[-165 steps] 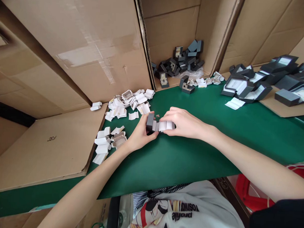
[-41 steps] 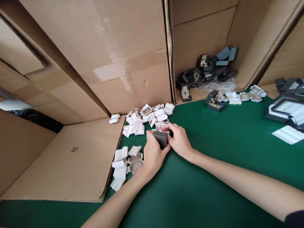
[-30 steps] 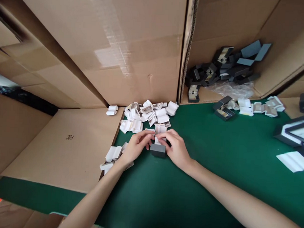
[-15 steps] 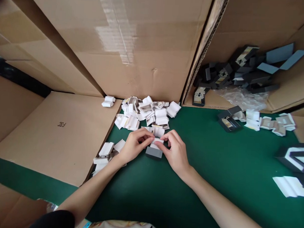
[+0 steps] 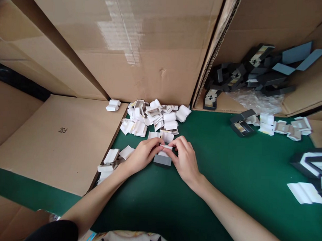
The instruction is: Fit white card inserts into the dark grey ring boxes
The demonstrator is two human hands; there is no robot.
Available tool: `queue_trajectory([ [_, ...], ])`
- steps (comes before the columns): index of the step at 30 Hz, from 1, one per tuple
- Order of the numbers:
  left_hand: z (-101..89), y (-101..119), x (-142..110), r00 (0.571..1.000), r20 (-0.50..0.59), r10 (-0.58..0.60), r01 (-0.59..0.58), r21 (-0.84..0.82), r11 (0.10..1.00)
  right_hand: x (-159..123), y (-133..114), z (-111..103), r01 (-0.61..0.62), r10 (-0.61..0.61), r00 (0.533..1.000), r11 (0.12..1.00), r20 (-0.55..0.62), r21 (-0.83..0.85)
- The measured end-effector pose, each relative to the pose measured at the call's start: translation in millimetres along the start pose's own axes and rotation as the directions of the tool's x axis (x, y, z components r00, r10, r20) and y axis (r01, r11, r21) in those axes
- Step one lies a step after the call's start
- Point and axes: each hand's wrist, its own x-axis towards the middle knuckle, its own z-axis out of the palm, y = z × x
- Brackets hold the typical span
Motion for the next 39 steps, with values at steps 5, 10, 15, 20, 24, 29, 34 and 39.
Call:
queue_trajectory([
  [5,-1.0,0.5,0.5,0.999,0.018,0.044,-0.045,0.026,0.999,-0.3,-1.2,-0.1,0.015,-0.014,1.0,0.999,0.017,-0.052],
  [10,-1.9,1.5,-0.2,0.999,-0.003,0.043,-0.043,-0.034,0.998,-0.6,1.3,1.1,0.04,-0.04,0.999,0.998,0.009,-0.05],
  [15,0.5,0.6,-1.1,0.998,-0.06,-0.028,0.019,-0.141,0.99,0.5,1.4,0.7,0.054,-0.054,0.999,0.998,-0.001,-0.02],
  [20,5.3,1.5,-1.2,0.989,-0.084,-0.118,0.099,-0.2,0.975,1.7,-0.4,-2.3,0.002,-0.002,1.0,1.0,0.031,-0.009],
  [24,5.9,2.1,0.2,0.987,-0.089,-0.131,0.11,-0.212,0.971,1.3,0.3,-2.7,-0.078,0.077,0.997,0.996,0.014,0.042],
  [29,5.8,2.4,2.5,0.985,-0.096,-0.141,0.121,-0.188,0.975,2.8,1.8,-1.1,-0.089,0.088,0.996,0.995,0.026,0.042],
  [34,10.2,3.8,-0.3,0.984,-0.156,-0.092,0.079,-0.088,0.993,4.7,3.1,-1.3,-0.068,0.07,0.996,0.997,0.061,-0.023],
  [39,16.3,3.8,-6.7,0.969,-0.234,0.078,-0.045,0.143,0.989,4.5,2.4,-2.1,-0.012,0.016,0.998,0.997,0.053,-0.072],
])
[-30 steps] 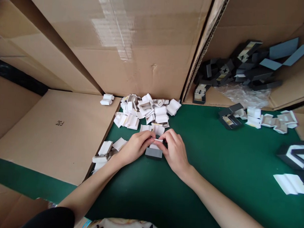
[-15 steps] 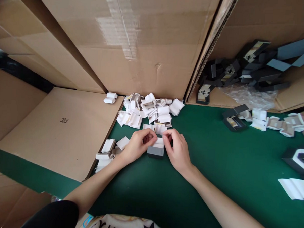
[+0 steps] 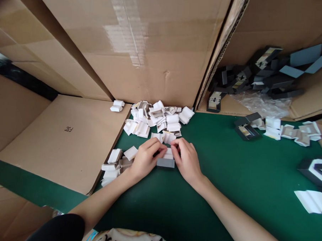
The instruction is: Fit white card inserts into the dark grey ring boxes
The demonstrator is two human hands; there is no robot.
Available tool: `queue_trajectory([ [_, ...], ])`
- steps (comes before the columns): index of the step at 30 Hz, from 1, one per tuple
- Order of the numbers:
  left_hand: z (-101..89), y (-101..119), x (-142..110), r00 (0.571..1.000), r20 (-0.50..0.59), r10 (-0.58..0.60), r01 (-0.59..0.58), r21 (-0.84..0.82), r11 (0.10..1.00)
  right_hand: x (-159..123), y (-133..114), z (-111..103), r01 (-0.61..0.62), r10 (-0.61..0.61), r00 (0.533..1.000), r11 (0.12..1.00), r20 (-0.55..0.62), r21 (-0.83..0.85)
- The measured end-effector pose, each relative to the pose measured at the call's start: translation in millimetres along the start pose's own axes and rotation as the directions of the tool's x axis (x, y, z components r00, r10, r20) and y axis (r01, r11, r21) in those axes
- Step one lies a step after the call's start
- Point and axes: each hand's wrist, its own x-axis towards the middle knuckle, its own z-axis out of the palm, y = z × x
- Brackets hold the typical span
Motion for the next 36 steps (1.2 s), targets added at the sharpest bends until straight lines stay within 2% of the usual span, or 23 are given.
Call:
queue_trajectory([
  [2,1.3,0.1,-1.7,0.999,-0.002,0.037,-0.037,0.048,0.998,-0.1,-1.0,-0.9,0.001,0.0,1.0,1.0,-0.005,0.022],
  [8,-1.3,0.1,-0.8,0.999,0.041,0.025,-0.028,0.074,0.997,0.4,-1.8,-2.2,0.036,-0.037,0.998,0.999,0.041,0.036],
  [13,-7.9,-2.5,-1.3,0.985,0.132,0.115,-0.131,0.125,0.983,0.7,2.4,-0.6,0.028,-0.031,0.998,0.998,0.051,0.057],
  [17,-9.0,-4.1,-2.6,0.978,0.144,0.151,-0.176,0.178,0.968,0.9,3.8,0.1,0.011,-0.015,0.997,0.998,0.074,0.063],
  [29,-2.0,-5.8,-6.1,0.983,0.16,0.094,-0.131,0.237,0.963,-0.1,7.1,2.6,0.022,-0.033,0.995,0.993,0.09,0.115],
  [36,-2.9,-8.8,-7.8,0.982,0.174,0.074,-0.117,0.25,0.961,4.8,4.5,10.8,0.067,-0.068,0.997,0.997,0.024,0.048],
])
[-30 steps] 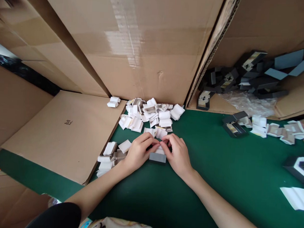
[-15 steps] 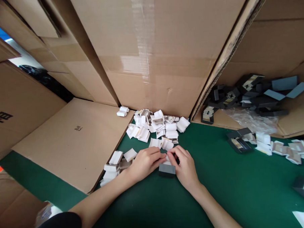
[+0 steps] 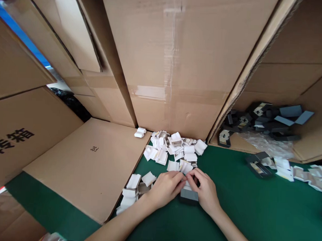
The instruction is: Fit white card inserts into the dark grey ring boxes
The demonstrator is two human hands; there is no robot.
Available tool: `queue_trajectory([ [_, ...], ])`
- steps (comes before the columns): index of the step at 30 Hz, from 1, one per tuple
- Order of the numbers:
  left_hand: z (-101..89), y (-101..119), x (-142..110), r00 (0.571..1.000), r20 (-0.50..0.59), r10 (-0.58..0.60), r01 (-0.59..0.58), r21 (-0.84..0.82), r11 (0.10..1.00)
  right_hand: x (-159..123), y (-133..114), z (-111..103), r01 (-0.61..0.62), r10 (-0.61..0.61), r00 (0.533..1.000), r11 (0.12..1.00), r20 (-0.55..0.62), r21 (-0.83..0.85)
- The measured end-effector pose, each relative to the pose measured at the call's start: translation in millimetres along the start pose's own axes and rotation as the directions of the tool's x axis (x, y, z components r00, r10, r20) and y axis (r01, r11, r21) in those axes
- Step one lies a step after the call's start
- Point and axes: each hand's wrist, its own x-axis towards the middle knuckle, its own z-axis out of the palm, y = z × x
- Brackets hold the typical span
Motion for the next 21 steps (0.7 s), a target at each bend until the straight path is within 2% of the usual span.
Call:
queue_trajectory([
  [8,-2.8,-2.7,2.0,1.0,-0.009,-0.017,0.016,-0.053,0.998,5.4,1.2,3.3,-0.037,0.037,0.999,0.999,-0.032,0.015],
  [16,-4.7,-1.5,6.0,1.0,0.015,0.012,-0.012,-0.029,0.999,4.0,-2.5,-0.5,0.011,-0.002,0.995,0.997,-0.103,0.079],
  [19,-13.7,2.3,2.2,0.999,0.039,0.032,-0.03,-0.035,0.999,-1.7,-1.8,-1.2,-0.024,0.051,0.983,0.989,-0.178,0.148],
  [21,-20.8,6.2,-2.8,1.0,-0.018,-0.016,0.014,-0.091,0.996,-9.0,-1.6,-1.7,-0.071,0.113,0.964,0.981,-0.239,0.179],
])
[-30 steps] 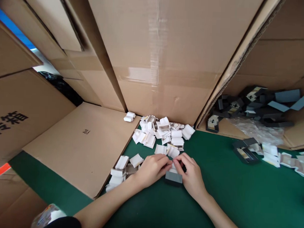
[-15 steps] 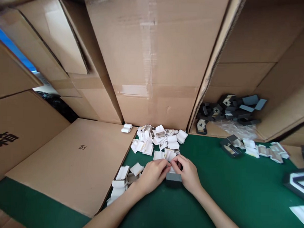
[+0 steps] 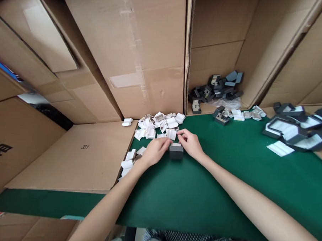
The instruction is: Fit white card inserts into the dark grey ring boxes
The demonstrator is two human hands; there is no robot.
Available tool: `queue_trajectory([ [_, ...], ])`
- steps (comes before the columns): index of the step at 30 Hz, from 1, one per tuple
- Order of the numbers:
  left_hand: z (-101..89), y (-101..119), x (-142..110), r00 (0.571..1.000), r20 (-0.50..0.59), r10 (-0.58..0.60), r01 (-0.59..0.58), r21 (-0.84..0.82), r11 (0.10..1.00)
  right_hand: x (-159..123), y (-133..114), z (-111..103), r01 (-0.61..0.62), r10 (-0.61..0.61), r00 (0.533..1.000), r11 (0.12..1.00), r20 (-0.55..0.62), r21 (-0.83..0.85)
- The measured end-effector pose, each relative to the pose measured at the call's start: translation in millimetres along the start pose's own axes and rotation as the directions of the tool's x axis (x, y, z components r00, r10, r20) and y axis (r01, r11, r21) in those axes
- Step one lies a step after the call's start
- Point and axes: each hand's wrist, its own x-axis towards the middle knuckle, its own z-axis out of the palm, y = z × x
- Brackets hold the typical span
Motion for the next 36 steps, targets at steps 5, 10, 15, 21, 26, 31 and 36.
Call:
queue_trajectory([
  [5,-7.6,13.0,-16.0,0.976,-0.215,-0.037,-0.006,-0.193,0.981,-20.5,-1.0,-5.5,-0.093,0.093,0.996,0.996,-0.004,-0.017],
  [10,-4.0,20.8,-25.9,0.989,-0.143,-0.026,-0.016,-0.284,0.959,-23.0,0.1,-4.0,-0.035,0.033,0.996,0.999,-0.087,-0.023],
  [15,-8.0,20.7,-27.2,0.993,0.012,0.12,-0.115,-0.197,0.974,-18.8,2.0,-0.5,0.25,-0.239,0.968,0.925,0.074,-0.288],
  [21,-3.6,25.5,-27.4,0.955,0.194,0.225,-0.176,-0.24,0.955,-15.1,8.0,1.7,0.28,-0.223,0.957,0.873,0.184,-0.4],
  [26,-6.6,23.1,-26.4,0.911,0.258,0.323,-0.241,-0.305,0.921,-13.2,11.0,-0.1,0.179,-0.177,0.984,0.947,0.03,-0.268],
  [31,-11.4,12.7,-23.3,0.938,0.166,0.303,-0.231,-0.353,0.907,-13.1,9.3,-10.5,0.067,-0.102,0.98,0.978,-0.172,-0.195],
  [36,-4.4,14.6,-21.9,0.979,0.04,0.198,-0.162,-0.427,0.89,-9.7,18.4,-26.1,0.022,-0.104,0.953,0.961,-0.286,-0.277],
])
